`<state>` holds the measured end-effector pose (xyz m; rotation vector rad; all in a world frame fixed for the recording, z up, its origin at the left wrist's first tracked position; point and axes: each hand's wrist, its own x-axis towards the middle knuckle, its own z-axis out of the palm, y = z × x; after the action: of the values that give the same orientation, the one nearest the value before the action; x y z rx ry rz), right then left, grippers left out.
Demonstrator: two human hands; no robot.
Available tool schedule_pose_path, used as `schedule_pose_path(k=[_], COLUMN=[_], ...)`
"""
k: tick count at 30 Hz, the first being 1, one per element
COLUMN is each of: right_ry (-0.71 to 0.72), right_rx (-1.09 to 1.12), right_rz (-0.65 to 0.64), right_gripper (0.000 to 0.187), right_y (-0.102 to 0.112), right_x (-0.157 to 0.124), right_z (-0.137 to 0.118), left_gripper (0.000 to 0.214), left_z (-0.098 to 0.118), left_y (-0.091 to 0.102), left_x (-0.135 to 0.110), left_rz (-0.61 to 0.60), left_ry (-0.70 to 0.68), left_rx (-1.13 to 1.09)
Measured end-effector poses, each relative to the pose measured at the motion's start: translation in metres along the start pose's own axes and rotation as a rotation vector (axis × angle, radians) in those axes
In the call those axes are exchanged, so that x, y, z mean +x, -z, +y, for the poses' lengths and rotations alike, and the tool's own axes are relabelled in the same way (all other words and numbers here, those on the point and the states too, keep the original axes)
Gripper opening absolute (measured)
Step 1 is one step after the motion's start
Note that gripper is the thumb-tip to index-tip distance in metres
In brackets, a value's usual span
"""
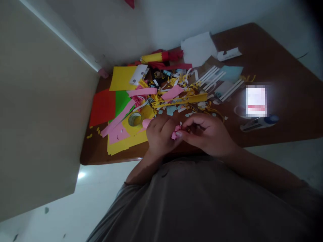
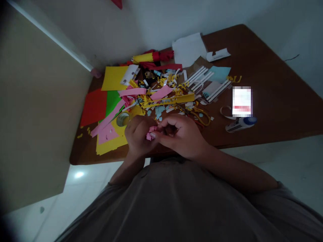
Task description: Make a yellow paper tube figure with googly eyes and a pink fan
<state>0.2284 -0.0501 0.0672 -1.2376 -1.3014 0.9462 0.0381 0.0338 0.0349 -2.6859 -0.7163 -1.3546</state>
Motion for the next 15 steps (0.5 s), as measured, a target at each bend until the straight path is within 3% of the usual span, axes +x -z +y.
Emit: schedule_pose_path(k=[8,12,15], right_ry=[0.185,0.154,0.055], right_rx=[-0.237,-0.260,-0.088], right_rz=[0.071,0.084,-0.042], right_gripper=[0.026,0.038,0.034], right_y=[0.002,0.008,0.011], right_x=[-0.001,0.001,0.003], right_z=[0.001,0.007,0.015], left_gripper=[0.020,0.020,0.025], left_z=[-0.001,0.000,0.004], left_y=[0.000,0.001,0.003], left_x=[-0.005,-0.003,0.000], left_rz=[-0.048,-0.014,0.001], left_ry=[0.032,0.043,0.073], left_rx=[0.010,-0.113,-0.223])
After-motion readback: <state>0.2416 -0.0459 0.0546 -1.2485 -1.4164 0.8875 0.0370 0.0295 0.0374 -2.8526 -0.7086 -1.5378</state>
